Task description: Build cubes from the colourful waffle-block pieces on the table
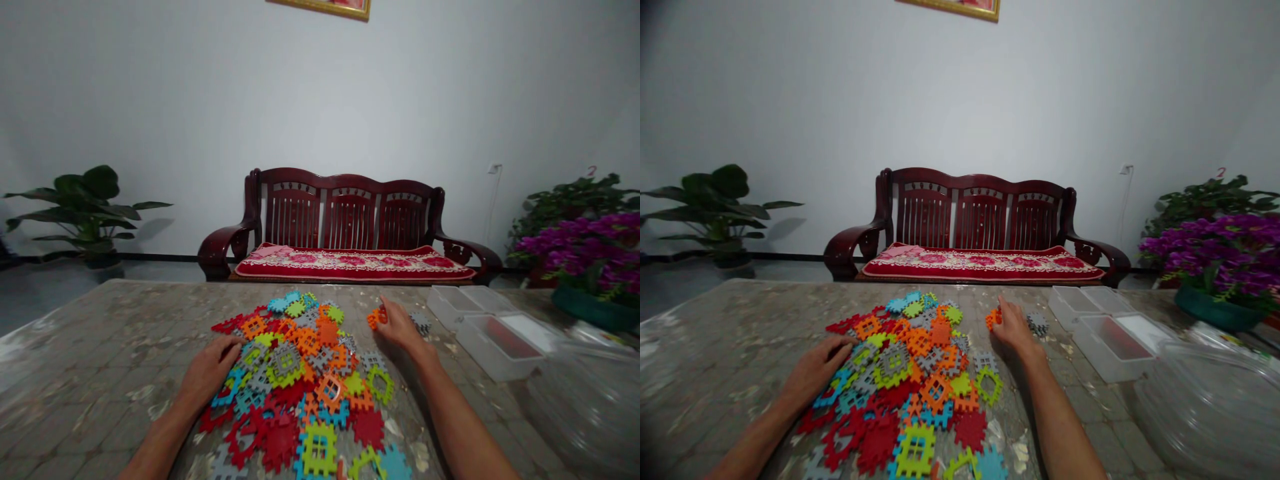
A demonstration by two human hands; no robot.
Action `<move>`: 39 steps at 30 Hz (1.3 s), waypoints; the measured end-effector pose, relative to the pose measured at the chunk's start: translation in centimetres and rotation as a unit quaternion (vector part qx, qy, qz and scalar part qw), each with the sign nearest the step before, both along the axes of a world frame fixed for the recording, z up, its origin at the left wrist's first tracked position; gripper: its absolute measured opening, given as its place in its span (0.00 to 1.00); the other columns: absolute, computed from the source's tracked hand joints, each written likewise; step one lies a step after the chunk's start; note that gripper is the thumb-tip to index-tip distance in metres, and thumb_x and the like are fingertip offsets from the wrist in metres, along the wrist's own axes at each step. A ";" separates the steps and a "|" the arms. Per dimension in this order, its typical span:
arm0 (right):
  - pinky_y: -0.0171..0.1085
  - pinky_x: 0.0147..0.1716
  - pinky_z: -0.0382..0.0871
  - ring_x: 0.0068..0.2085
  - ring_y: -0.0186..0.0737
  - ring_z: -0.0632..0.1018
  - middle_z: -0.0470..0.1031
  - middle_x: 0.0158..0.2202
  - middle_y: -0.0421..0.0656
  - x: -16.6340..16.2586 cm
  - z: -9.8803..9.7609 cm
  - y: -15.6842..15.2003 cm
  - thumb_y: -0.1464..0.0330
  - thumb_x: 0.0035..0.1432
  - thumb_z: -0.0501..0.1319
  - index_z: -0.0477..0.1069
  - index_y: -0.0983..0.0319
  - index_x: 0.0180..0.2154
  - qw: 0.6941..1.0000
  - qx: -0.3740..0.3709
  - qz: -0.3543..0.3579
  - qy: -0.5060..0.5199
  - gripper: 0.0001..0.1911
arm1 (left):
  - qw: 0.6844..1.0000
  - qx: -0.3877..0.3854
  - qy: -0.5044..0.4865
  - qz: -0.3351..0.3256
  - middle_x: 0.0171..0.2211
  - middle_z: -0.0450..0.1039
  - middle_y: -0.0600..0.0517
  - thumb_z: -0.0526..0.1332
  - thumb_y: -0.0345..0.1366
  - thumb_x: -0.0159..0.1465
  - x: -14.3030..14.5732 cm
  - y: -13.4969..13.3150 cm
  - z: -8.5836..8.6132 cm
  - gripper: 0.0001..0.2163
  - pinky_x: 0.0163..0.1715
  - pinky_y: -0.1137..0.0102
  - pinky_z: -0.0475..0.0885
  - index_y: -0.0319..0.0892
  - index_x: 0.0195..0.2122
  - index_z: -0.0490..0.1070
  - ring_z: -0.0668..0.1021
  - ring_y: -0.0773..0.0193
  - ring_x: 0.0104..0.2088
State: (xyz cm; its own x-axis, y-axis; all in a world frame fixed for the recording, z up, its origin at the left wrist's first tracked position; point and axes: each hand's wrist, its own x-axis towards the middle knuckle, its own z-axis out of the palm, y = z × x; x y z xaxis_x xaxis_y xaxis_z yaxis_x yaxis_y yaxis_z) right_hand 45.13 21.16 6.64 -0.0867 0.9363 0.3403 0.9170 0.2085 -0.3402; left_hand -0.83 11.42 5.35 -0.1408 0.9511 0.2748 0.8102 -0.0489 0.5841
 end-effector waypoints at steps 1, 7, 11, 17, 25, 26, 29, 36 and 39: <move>0.42 0.61 0.64 0.58 0.51 0.74 0.77 0.57 0.50 -0.1 -0.2 0.0 0.72 0.50 0.61 0.65 0.62 0.66 1.000 0.000 0.002 0.003 0.40 | 1.000 0.001 0.001 -0.001 0.43 0.85 0.49 0.53 0.49 0.61 0.0 0.0 0.0 0.18 0.51 0.63 0.76 0.47 0.39 0.81 0.83 0.54 0.45; 0.47 0.62 0.64 0.61 0.58 0.73 0.74 0.61 0.54 0.1 -0.5 -0.1 0.66 0.48 0.67 0.68 0.63 0.64 0.999 -0.029 -0.034 0.027 0.40 | 1.000 0.013 0.001 -0.007 0.43 0.84 0.49 0.54 0.49 0.62 -0.2 0.1 -0.4 0.18 0.51 0.63 0.76 0.48 0.39 0.81 0.83 0.54 0.45; 0.47 0.60 0.66 0.59 0.59 0.75 0.77 0.57 0.54 -0.4 -0.8 -0.5 0.60 0.49 0.69 0.67 0.63 0.65 0.998 -0.034 -0.061 0.005 0.42 | 1.000 0.006 0.003 -0.007 0.42 0.84 0.48 0.53 0.49 0.61 -0.1 0.1 -0.2 0.19 0.50 0.63 0.76 0.47 0.39 0.81 0.83 0.54 0.45; 0.48 0.58 0.68 0.58 0.60 0.76 0.76 0.58 0.58 -1.5 -0.5 -1.2 0.62 0.55 0.66 0.65 0.67 0.66 0.994 -0.055 -0.091 -0.011 0.39 | 1.000 -0.001 0.003 -0.006 0.44 0.84 0.47 0.53 0.49 0.63 -0.2 0.2 -0.5 0.19 0.51 0.63 0.75 0.46 0.40 0.81 0.83 0.54 0.46; 0.48 0.61 0.65 0.60 0.58 0.74 0.75 0.60 0.58 -1.9 0.0 -1.4 0.64 0.58 0.63 0.66 0.68 0.65 0.994 -0.042 -0.101 -0.017 0.35 | 1.000 0.000 0.000 -0.005 0.44 0.84 0.48 0.52 0.48 0.63 -0.3 0.2 -0.7 0.19 0.51 0.62 0.75 0.46 0.40 0.81 0.83 0.54 0.46; 0.48 0.61 0.64 0.61 0.57 0.74 0.75 0.60 0.57 -2.2 0.1 -1.4 0.65 0.59 0.63 0.67 0.68 0.64 0.995 -0.023 -0.095 -0.005 0.33 | 1.000 0.002 0.000 -0.005 0.43 0.84 0.48 0.53 0.48 0.63 -0.2 0.2 -0.6 0.19 0.51 0.62 0.75 0.46 0.40 0.81 0.83 0.54 0.46; 0.47 0.59 0.68 0.57 0.51 0.77 0.79 0.56 0.52 -4.0 0.5 -1.6 0.66 0.60 0.60 0.74 0.64 0.59 0.996 0.002 -0.022 0.087 0.26 | 1.000 0.007 0.000 -0.009 0.44 0.84 0.48 0.52 0.48 0.63 -0.2 0.1 -0.5 0.19 0.51 0.62 0.75 0.46 0.40 0.80 0.82 0.54 0.46; 0.48 0.56 0.70 0.54 0.47 0.78 0.80 0.54 0.46 -9.6 1.3 -3.8 0.68 0.57 0.62 0.77 0.58 0.55 0.963 0.018 0.161 0.214 0.23 | 1.000 0.000 -0.002 -0.001 0.45 0.83 0.48 0.52 0.48 0.63 -0.2 0.3 -0.8 0.19 0.51 0.63 0.74 0.46 0.41 0.80 0.82 0.55 0.46; 0.50 0.61 0.65 0.57 0.47 0.75 0.79 0.55 0.45 -10.8 2.4 -5.2 0.70 0.57 0.62 0.78 0.57 0.52 0.962 0.062 0.210 0.163 0.21 | 1.000 -0.004 -0.002 -0.002 0.45 0.83 0.47 0.52 0.48 0.63 -0.1 0.2 -0.7 0.19 0.51 0.63 0.74 0.45 0.41 0.80 0.82 0.54 0.47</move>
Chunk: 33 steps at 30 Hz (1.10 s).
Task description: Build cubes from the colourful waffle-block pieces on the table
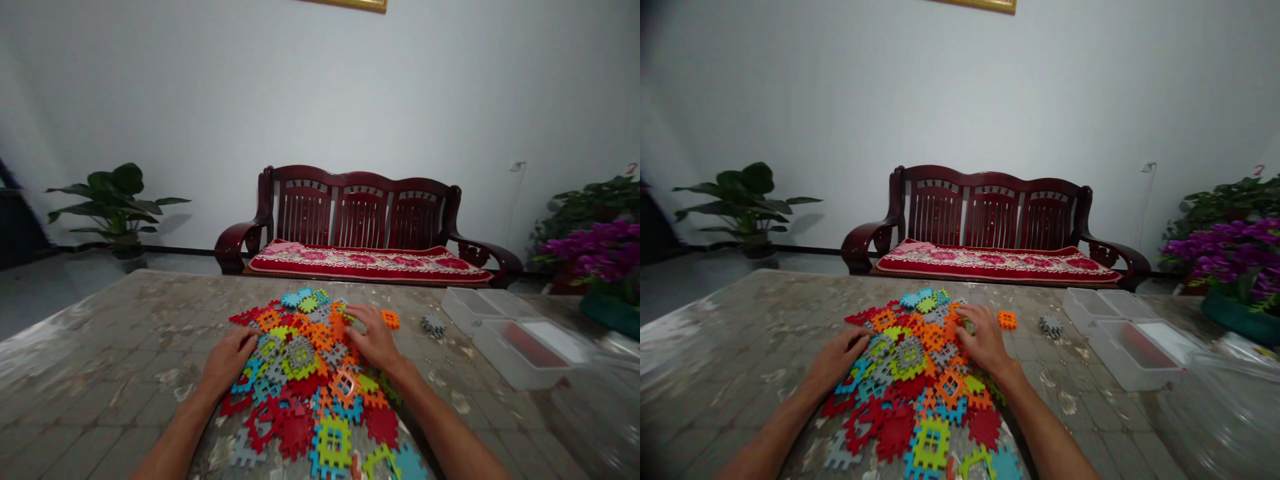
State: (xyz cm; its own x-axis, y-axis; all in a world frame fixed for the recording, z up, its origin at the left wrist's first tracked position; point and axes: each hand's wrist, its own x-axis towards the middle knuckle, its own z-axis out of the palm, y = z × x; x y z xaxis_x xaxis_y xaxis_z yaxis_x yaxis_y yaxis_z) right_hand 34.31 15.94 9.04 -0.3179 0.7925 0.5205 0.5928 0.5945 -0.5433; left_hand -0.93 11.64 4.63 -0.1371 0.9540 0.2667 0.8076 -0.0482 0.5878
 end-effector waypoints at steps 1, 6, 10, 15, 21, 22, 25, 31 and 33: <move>0.49 0.61 0.64 0.57 0.47 0.75 0.80 0.55 0.45 -0.4 0.4 -0.4 0.70 0.57 0.63 0.78 0.57 0.53 1.000 0.009 0.013 -0.020 0.21 | 1.000 0.000 -0.001 -0.003 0.45 0.83 0.47 0.52 0.48 0.63 0.1 0.0 0.1 0.19 0.51 0.62 0.74 0.45 0.41 0.80 0.82 0.54 0.47; 0.51 0.65 0.59 0.63 0.52 0.69 0.75 0.61 0.49 -2.6 1.8 -1.8 0.63 0.54 0.67 0.69 0.59 0.64 0.988 -0.003 0.022 -0.153 0.36 | 1.000 -0.003 -0.007 -0.003 0.44 0.83 0.47 0.52 0.48 0.63 0.4 -0.3 0.7 0.19 0.51 0.62 0.73 0.45 0.40 0.80 0.82 0.55 0.46; 0.52 0.65 0.56 0.64 0.56 0.66 0.74 0.61 0.51 -4.3 2.7 -2.2 0.62 0.53 0.66 0.63 0.61 0.68 0.969 -0.015 0.017 -0.247 0.41 | 1.000 -0.007 -0.004 -0.003 0.45 0.83 0.47 0.52 0.47 0.63 0.4 -0.3 0.7 0.19 0.51 0.63 0.73 0.45 0.40 0.80 0.82 0.55 0.47; 0.53 0.61 0.61 0.58 0.56 0.72 0.77 0.55 0.55 -5.7 3.7 -2.3 0.62 0.55 0.64 0.61 0.63 0.68 0.953 -0.013 0.002 -0.303 0.40 | 1.000 -0.005 -0.003 -0.001 0.45 0.83 0.46 0.52 0.47 0.63 0.3 -0.2 0.5 0.19 0.51 0.62 0.73 0.45 0.40 0.80 0.82 0.54 0.47; 0.52 0.59 0.65 0.55 0.54 0.74 0.78 0.53 0.53 -5.8 3.1 -2.3 0.65 0.55 0.63 0.64 0.64 0.67 0.978 -0.001 -0.009 -0.209 0.38 | 1.000 0.009 -0.010 -0.004 0.43 0.83 0.47 0.52 0.46 0.63 0.5 -0.4 0.7 0.18 0.50 0.63 0.73 0.46 0.39 0.80 0.82 0.56 0.45; 0.51 0.59 0.66 0.55 0.53 0.75 0.78 0.53 0.52 -5.7 3.0 -2.3 0.66 0.55 0.63 0.63 0.63 0.67 0.984 -0.001 -0.008 -0.177 0.38 | 1.000 0.010 -0.012 -0.003 0.43 0.83 0.47 0.52 0.46 0.63 0.6 -0.5 0.7 0.18 0.50 0.63 0.73 0.45 0.39 0.80 0.82 0.56 0.45; 0.49 0.56 0.70 0.52 0.49 0.78 0.80 0.52 0.48 -5.1 2.8 -2.1 0.68 0.53 0.63 0.62 0.59 0.68 0.997 -0.009 -0.001 -0.073 0.40 | 1.000 0.014 -0.014 -0.001 0.42 0.83 0.48 0.52 0.45 0.63 0.7 -0.6 0.8 0.17 0.50 0.62 0.74 0.45 0.38 0.80 0.82 0.56 0.45; 0.48 0.55 0.73 0.50 0.47 0.81 0.81 0.51 0.48 0.1 2.7 1.0 0.61 0.55 0.64 0.62 0.60 0.67 0.993 -0.037 -0.090 0.073 0.39 | 1.000 0.007 -0.008 -0.001 0.42 0.83 0.48 0.52 0.45 0.63 0.7 -0.6 0.9 0.17 0.51 0.63 0.74 0.46 0.38 0.80 0.82 0.57 0.45; 0.47 0.54 0.73 0.50 0.48 0.82 0.82 0.50 0.50 2.9 2.5 2.5 0.61 0.55 0.64 0.62 0.62 0.67 0.979 -0.062 -0.178 0.075 0.39 | 1.000 0.007 -0.006 0.000 0.43 0.84 0.48 0.52 0.46 0.63 0.6 -0.6 0.8 0.18 0.50 0.63 0.74 0.46 0.39 0.80 0.82 0.56 0.45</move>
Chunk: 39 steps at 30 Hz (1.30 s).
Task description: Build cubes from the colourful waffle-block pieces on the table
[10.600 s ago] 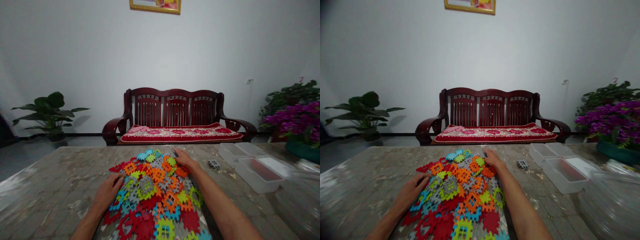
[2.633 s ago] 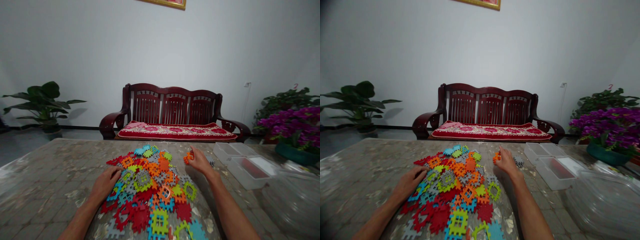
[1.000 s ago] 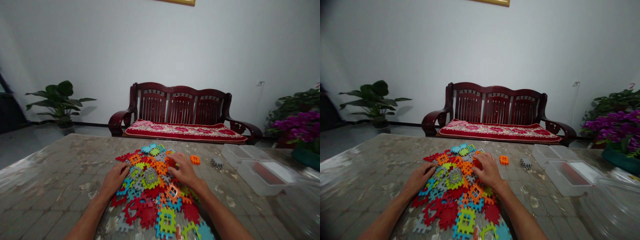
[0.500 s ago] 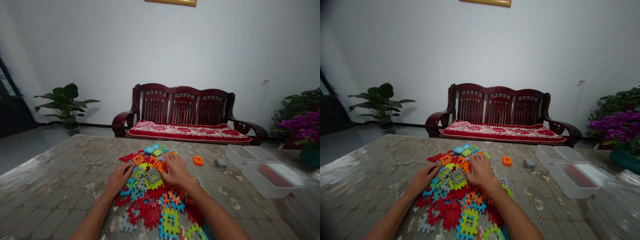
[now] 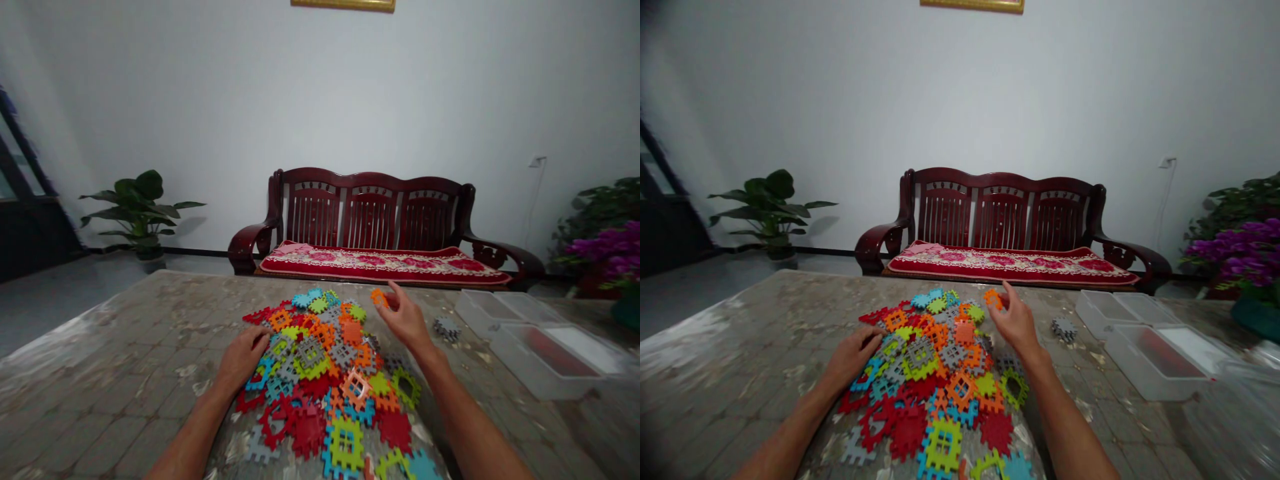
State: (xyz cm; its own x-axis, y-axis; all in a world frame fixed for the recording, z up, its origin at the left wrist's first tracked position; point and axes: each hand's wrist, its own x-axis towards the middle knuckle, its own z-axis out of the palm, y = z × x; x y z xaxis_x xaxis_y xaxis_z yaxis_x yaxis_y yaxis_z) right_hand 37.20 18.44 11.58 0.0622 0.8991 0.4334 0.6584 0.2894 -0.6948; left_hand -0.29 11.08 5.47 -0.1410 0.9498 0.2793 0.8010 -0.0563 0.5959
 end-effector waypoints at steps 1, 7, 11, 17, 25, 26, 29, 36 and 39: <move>0.46 0.54 0.73 0.50 0.48 0.82 0.82 0.51 0.51 1.4 -0.1 0.6 0.62 0.56 0.63 0.63 0.63 0.67 0.999 -0.021 -0.049 -0.010 0.38 | 1.000 0.000 0.000 0.001 0.43 0.84 0.48 0.52 0.46 0.63 -0.1 0.0 -0.1 0.18 0.50 0.63 0.74 0.46 0.39 0.80 0.82 0.56 0.45; 0.42 0.49 0.71 0.51 0.52 0.81 0.81 0.51 0.53 5.9 -1.2 1.7 0.61 0.60 0.60 0.61 0.66 0.68 0.963 -0.123 -0.201 -0.129 0.37 | 1.000 -0.003 -0.006 0.000 0.43 0.84 0.48 0.53 0.47 0.63 -0.4 0.4 -0.5 0.17 0.51 0.62 0.74 0.47 0.39 0.80 0.82 0.54 0.46; 0.42 0.46 0.71 0.50 0.53 0.81 0.81 0.49 0.55 5.5 -2.0 1.4 0.62 0.61 0.58 0.60 0.67 0.68 0.948 -0.158 -0.199 -0.190 0.35 | 1.000 0.004 0.000 -0.002 0.43 0.84 0.47 0.53 0.47 0.63 -0.6 0.4 -0.7 0.18 0.51 0.61 0.75 0.46 0.39 0.80 0.83 0.54 0.45; 0.42 0.50 0.70 0.53 0.53 0.80 0.79 0.53 0.58 4.3 -3.1 1.3 0.62 0.63 0.58 0.60 0.70 0.68 0.938 -0.159 -0.191 -0.241 0.35 | 1.000 0.004 0.001 -0.004 0.43 0.84 0.47 0.53 0.48 0.63 -0.6 0.4 -0.7 0.18 0.51 0.62 0.75 0.46 0.39 0.80 0.83 0.54 0.45; 0.44 0.54 0.68 0.56 0.57 0.77 0.77 0.55 0.61 3.9 -4.2 0.9 0.55 0.62 0.60 0.57 0.72 0.68 0.933 -0.145 -0.169 -0.281 0.40 | 1.000 0.004 0.003 -0.005 0.43 0.84 0.46 0.52 0.48 0.62 -0.5 0.4 -0.4 0.19 0.51 0.60 0.76 0.45 0.39 0.80 0.83 0.53 0.45; 0.45 0.54 0.68 0.57 0.58 0.77 0.77 0.55 0.62 3.8 -4.4 0.9 0.55 0.62 0.61 0.57 0.73 0.68 0.932 -0.143 -0.169 -0.287 0.41 | 1.000 0.004 0.004 -0.004 0.43 0.84 0.46 0.52 0.48 0.62 -0.5 0.4 -0.4 0.19 0.51 0.60 0.76 0.45 0.39 0.80 0.83 0.53 0.45; 0.45 0.55 0.67 0.57 0.58 0.77 0.77 0.55 0.62 3.6 -4.7 1.0 0.58 0.62 0.60 0.56 0.74 0.68 0.928 -0.137 -0.171 -0.302 0.40 | 1.000 0.004 0.000 -0.001 0.43 0.84 0.47 0.52 0.48 0.62 -0.4 0.4 -0.3 0.18 0.51 0.61 0.76 0.46 0.38 0.80 0.83 0.53 0.45; 0.44 0.56 0.66 0.55 0.56 0.78 0.79 0.53 0.60 3.8 -5.2 1.3 0.65 0.61 0.59 0.57 0.73 0.68 0.929 -0.126 -0.172 -0.304 0.36 | 1.000 -0.007 -0.002 0.003 0.43 0.84 0.47 0.52 0.48 0.62 -0.3 0.3 -0.2 0.18 0.52 0.61 0.75 0.46 0.39 0.80 0.83 0.54 0.45; 0.44 0.56 0.66 0.56 0.57 0.77 0.78 0.54 0.62 3.8 -5.2 1.3 0.63 0.62 0.60 0.56 0.77 0.67 0.927 -0.134 -0.168 -0.306 0.38 | 1.000 -0.010 -0.002 -0.001 0.44 0.84 0.47 0.53 0.47 0.62 -0.3 0.3 -0.1 0.18 0.52 0.61 0.75 0.46 0.39 0.80 0.83 0.54 0.45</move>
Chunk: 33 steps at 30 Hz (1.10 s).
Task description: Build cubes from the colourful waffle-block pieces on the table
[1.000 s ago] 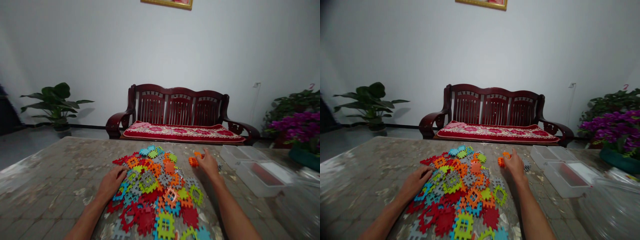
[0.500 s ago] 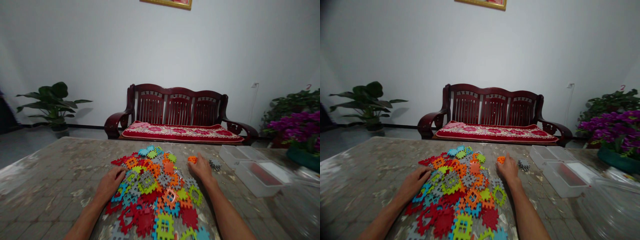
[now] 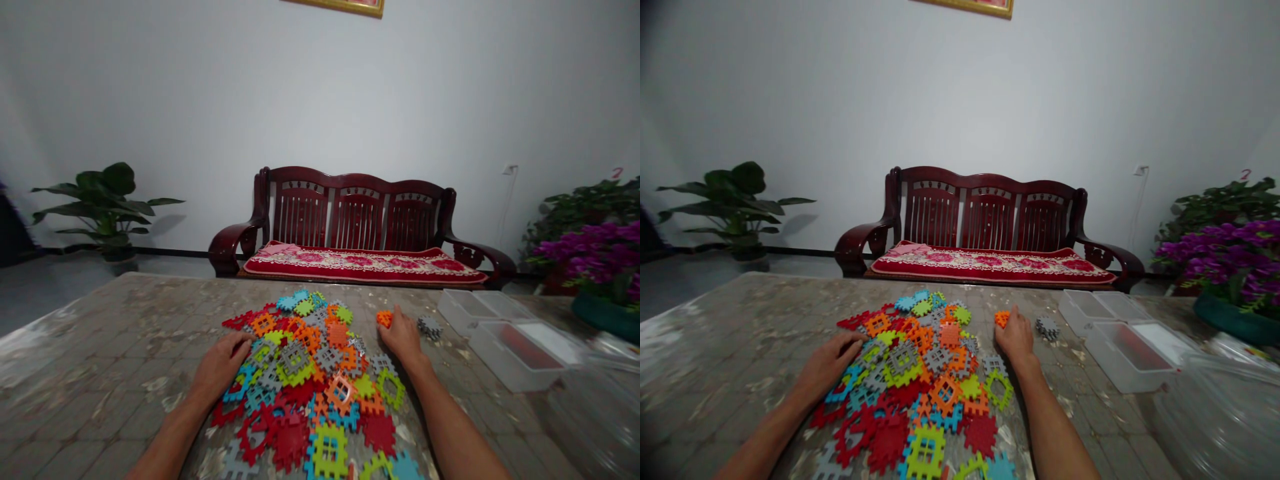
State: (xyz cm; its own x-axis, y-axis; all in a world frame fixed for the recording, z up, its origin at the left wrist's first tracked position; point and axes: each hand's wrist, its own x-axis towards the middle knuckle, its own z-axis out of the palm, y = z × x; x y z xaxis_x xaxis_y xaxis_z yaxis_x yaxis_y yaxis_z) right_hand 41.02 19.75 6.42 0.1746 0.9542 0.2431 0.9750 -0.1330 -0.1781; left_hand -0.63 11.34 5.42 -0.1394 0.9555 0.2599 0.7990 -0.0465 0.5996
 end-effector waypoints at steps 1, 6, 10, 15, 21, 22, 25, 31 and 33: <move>0.44 0.56 0.66 0.56 0.58 0.77 0.77 0.54 0.62 0.0 0.0 0.0 0.63 0.63 0.60 0.56 0.78 0.67 1.000 -0.003 0.001 0.001 0.38 | 1.000 0.002 -0.001 0.000 0.44 0.84 0.47 0.53 0.47 0.62 0.0 0.0 0.0 0.18 0.52 0.61 0.75 0.46 0.38 0.80 0.83 0.54 0.45; 0.46 0.55 0.66 0.57 0.58 0.76 0.77 0.55 0.62 0.0 0.5 -0.6 0.62 0.63 0.59 0.59 0.74 0.67 1.000 0.000 -0.008 0.004 0.36 | 1.000 0.004 -0.001 0.008 0.44 0.84 0.48 0.53 0.47 0.62 0.0 0.2 -0.3 0.17 0.52 0.62 0.74 0.47 0.39 0.80 0.82 0.55 0.46; 0.45 0.56 0.67 0.58 0.54 0.75 0.76 0.57 0.56 -0.4 1.9 -0.9 0.64 0.61 0.61 0.67 0.65 0.64 0.998 0.058 0.010 0.034 0.31 | 1.000 0.003 0.005 0.007 0.45 0.83 0.47 0.52 0.47 0.62 -0.1 0.2 -0.5 0.19 0.52 0.62 0.74 0.45 0.41 0.80 0.82 0.55 0.46; 0.38 0.44 0.72 0.42 0.43 0.80 0.82 0.43 0.44 -2.0 3.9 -1.7 0.66 0.58 0.63 0.80 0.60 0.46 0.958 -0.021 0.216 0.185 0.15 | 1.000 0.005 0.008 0.002 0.44 0.83 0.48 0.52 0.47 0.62 -0.2 0.2 -0.5 0.19 0.52 0.62 0.74 0.46 0.41 0.80 0.82 0.54 0.46; 0.43 0.50 0.71 0.49 0.48 0.78 0.79 0.48 0.46 -3.8 5.5 -4.2 0.61 0.44 0.75 0.81 0.58 0.48 0.927 -0.103 0.340 0.120 0.26 | 1.000 0.004 0.002 -0.001 0.43 0.83 0.48 0.52 0.47 0.63 0.0 0.1 -0.2 0.19 0.51 0.63 0.74 0.46 0.40 0.80 0.82 0.55 0.45; 0.43 0.51 0.70 0.50 0.50 0.77 0.79 0.49 0.46 -4.0 5.7 -4.6 0.60 0.43 0.75 0.80 0.58 0.49 0.929 -0.109 0.340 0.099 0.29 | 1.000 0.004 0.001 -0.001 0.43 0.83 0.48 0.52 0.47 0.63 0.0 0.1 -0.1 0.19 0.51 0.62 0.74 0.46 0.40 0.80 0.82 0.55 0.45; 0.43 0.51 0.69 0.51 0.51 0.76 0.78 0.49 0.46 -4.6 6.1 -5.5 0.59 0.43 0.75 0.79 0.58 0.49 0.931 -0.113 0.345 0.044 0.30 | 1.000 0.005 0.001 -0.003 0.44 0.83 0.47 0.52 0.47 0.63 0.0 0.1 -0.2 0.19 0.52 0.62 0.74 0.45 0.40 0.80 0.82 0.55 0.46; 0.39 0.47 0.68 0.47 0.48 0.76 0.78 0.45 0.44 -5.6 6.0 -6.5 0.62 0.46 0.72 0.79 0.60 0.41 0.934 -0.104 0.338 0.040 0.18 | 1.000 0.010 0.005 -0.002 0.43 0.84 0.48 0.53 0.46 0.62 -0.2 0.3 -0.5 0.18 0.51 0.63 0.75 0.46 0.40 0.80 0.82 0.55 0.45; 0.39 0.46 0.68 0.48 0.49 0.76 0.79 0.45 0.45 -5.7 6.2 -6.5 0.61 0.46 0.72 0.79 0.60 0.41 0.938 -0.108 0.328 0.037 0.18 | 1.000 0.009 0.010 -0.004 0.44 0.83 0.47 0.53 0.47 0.62 -0.3 0.3 -0.5 0.18 0.51 0.62 0.75 0.45 0.40 0.80 0.82 0.54 0.45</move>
State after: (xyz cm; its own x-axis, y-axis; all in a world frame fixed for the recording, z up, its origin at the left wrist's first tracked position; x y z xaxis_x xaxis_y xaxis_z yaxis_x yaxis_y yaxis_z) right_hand 35.31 13.24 12.60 -0.4582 0.8878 0.0429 0.8458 0.4503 -0.2861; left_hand -0.89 11.62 4.88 -0.1266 0.9519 0.2792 0.8098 -0.0633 0.5833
